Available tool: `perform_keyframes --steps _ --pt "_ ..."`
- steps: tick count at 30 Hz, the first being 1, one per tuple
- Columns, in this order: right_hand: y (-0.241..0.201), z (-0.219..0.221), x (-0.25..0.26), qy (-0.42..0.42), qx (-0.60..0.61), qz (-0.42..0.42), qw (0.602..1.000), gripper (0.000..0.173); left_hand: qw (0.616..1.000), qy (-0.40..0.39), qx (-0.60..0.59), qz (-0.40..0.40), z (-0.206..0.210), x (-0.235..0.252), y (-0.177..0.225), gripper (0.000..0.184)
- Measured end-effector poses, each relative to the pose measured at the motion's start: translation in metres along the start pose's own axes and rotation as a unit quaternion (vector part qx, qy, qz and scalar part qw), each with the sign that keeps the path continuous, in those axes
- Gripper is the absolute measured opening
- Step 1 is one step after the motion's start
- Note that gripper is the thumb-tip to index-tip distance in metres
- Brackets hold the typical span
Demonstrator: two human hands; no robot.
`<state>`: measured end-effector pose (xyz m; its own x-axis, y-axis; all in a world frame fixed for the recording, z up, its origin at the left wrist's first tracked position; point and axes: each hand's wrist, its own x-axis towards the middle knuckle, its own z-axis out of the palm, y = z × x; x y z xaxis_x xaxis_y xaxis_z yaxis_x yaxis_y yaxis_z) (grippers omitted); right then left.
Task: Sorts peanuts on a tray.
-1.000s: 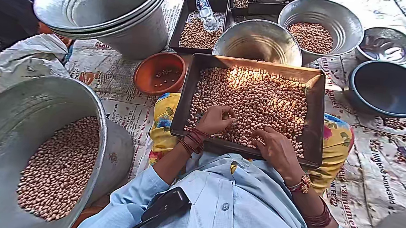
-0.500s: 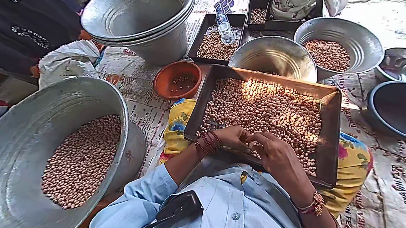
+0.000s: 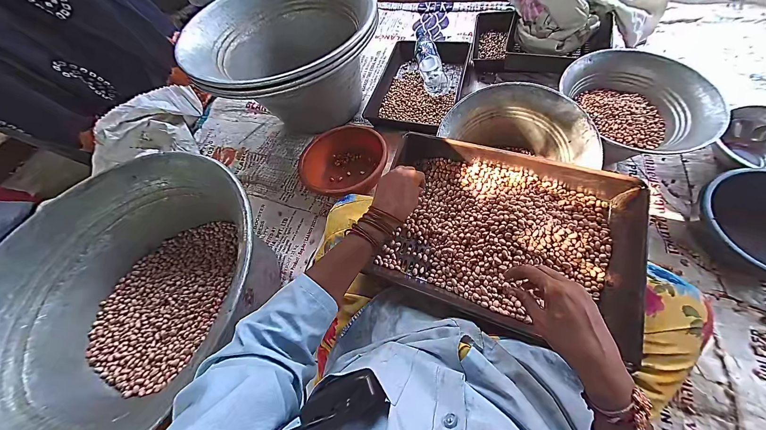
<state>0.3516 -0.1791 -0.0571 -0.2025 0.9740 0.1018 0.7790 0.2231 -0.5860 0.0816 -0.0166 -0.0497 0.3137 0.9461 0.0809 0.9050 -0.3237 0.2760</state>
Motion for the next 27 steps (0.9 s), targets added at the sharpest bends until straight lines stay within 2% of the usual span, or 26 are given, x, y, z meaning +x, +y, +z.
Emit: perform_keyframes --steps 5,12,16,18,20,21,23,25,27 --pt "0.011 -0.006 -0.005 -0.007 -0.008 0.028 1.0 0.02 0.998 -0.025 0.056 -0.034 0.032 0.014 -0.004 0.013" --pt "0.012 -0.003 0.001 -0.022 -0.004 0.035 0.999 0.02 0.985 -0.108 0.069 -0.116 0.019 0.01 0.013 0.028" --pt "0.012 -0.008 0.002 -0.029 -0.007 0.042 0.999 0.022 0.982 -0.138 0.037 -0.122 0.01 0.009 0.018 0.028" --pt "0.018 -0.015 -0.001 -0.027 -0.013 0.061 0.998 0.023 0.987 -0.103 -0.014 -0.123 -0.002 0.009 0.006 0.028" --pt "0.026 -0.024 -0.005 -0.022 -0.02 0.101 0.994 0.025 0.991 0.031 -0.045 -0.123 -0.02 0.001 -0.015 0.031" --pt "0.031 -0.029 -0.008 -0.02 -0.025 0.125 0.992 0.028 0.985 0.106 -0.041 -0.128 -0.028 -0.006 -0.025 0.037" --pt "0.039 -0.036 -0.009 -0.014 -0.041 0.167 0.985 0.036 0.973 0.168 -0.026 -0.155 -0.039 -0.015 -0.033 0.056" --pt "0.044 -0.04 -0.005 -0.013 -0.054 0.205 0.977 0.045 0.982 0.115 -0.069 -0.136 -0.04 -0.018 -0.026 0.059" --pt "0.046 -0.038 0.0 -0.02 -0.061 0.234 0.97 0.055 0.989 -0.003 -0.105 -0.102 -0.026 -0.005 -0.017 0.055"
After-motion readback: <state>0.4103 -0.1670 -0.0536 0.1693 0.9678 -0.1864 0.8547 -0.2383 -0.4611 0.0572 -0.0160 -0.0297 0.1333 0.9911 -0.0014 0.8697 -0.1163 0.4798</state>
